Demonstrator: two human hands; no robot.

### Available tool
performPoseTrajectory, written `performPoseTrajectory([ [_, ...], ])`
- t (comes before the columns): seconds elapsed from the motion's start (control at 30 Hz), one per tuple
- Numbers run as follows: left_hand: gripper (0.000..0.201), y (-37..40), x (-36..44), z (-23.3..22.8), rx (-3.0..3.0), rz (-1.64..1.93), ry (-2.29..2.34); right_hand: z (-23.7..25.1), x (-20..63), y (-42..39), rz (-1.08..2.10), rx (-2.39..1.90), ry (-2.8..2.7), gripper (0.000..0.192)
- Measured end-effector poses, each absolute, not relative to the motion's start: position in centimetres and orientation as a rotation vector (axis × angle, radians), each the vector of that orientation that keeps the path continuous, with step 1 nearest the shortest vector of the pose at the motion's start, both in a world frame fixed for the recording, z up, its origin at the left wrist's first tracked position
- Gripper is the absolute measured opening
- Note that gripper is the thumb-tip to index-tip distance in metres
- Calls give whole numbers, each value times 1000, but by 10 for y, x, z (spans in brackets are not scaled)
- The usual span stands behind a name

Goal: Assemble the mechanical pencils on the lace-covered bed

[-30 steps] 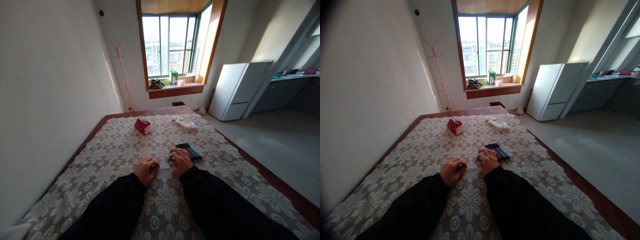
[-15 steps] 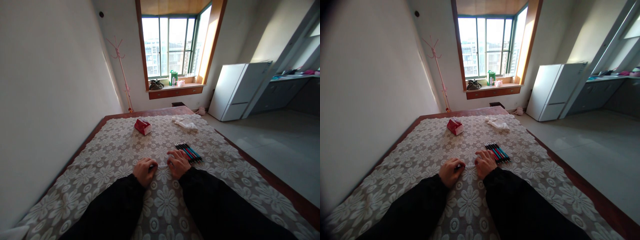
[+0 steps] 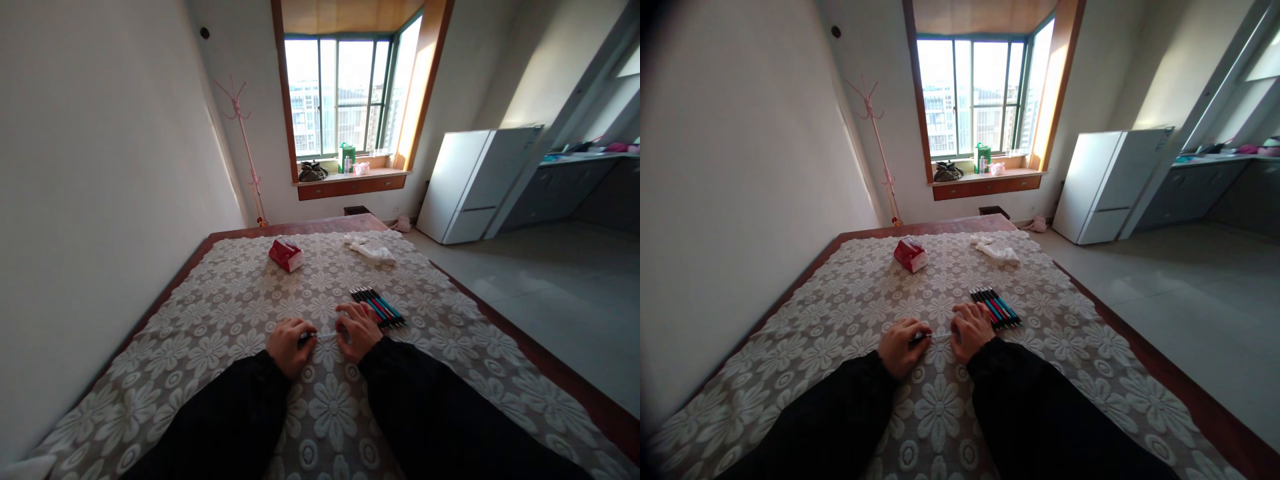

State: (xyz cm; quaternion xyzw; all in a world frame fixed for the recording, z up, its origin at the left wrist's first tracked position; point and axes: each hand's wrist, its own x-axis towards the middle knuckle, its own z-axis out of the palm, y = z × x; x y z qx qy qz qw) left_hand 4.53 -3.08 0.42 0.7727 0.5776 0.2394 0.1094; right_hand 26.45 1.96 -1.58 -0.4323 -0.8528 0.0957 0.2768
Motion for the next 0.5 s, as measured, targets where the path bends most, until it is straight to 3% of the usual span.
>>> performPoseTrajectory([
  [0.3,11,-28,43,2,2281,702,1681,-17,265,22,257,-1100,-2331,12],
  [0.5,12,-29,44,2,2281,710,1685,-10,267,20,226,-1194,-2298,42],
])
